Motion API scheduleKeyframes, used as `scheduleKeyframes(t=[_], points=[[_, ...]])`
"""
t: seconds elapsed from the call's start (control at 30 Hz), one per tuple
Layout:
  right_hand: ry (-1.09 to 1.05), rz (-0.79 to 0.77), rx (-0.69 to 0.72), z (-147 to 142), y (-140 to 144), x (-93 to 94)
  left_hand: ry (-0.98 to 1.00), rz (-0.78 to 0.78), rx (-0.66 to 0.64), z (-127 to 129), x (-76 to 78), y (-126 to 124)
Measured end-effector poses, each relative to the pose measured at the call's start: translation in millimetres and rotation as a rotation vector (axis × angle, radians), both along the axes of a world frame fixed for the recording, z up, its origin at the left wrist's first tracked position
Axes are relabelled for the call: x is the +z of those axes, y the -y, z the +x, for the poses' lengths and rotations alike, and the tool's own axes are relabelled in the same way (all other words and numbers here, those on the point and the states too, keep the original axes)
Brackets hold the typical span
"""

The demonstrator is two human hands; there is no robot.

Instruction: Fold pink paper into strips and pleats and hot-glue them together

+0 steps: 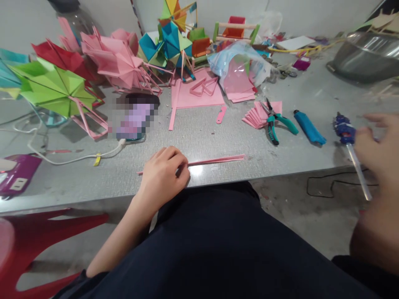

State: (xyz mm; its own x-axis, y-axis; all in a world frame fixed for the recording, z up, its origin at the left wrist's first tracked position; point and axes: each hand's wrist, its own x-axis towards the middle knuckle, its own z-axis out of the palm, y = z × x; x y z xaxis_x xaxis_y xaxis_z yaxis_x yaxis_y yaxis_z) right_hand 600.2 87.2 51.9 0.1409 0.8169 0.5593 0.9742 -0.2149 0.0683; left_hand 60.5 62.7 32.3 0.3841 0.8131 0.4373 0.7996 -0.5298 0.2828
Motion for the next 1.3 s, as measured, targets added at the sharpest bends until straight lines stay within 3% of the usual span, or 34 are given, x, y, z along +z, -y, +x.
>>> scheduleKeyframes(t=[0.1, 0.17, 0.27, 0.43, 0.73, 1.3], points=[[-0.333, 0.050, 0.469, -100, 23, 9.3, 0.032, -0.036, -0.012, -1, 1.4, -2], [-0.401, 0.015, 0.692, -153, 29, 6.3, 0.046, -0.054, -0.024, -2, 2.1, -4], [-0.474, -0.142, 0.848, -194, 22, -6.1, 0.047, -0.073, -0.032, -3, 2.6, -5], [-0.484, -0.262, 0.962, -197, 0, -20.1, 0.045, -0.106, -0.028, -2, 2.6, -4], [-0.420, -0.367, 1.035, -194, -11, -18.2, 0.034, -0.119, -0.026, -3, 4.4, -4], [-0.401, -0.345, 1.180, -193, -18, -21.9, 0.033, -0.124, -0.037, -2, 5.0, -3]])
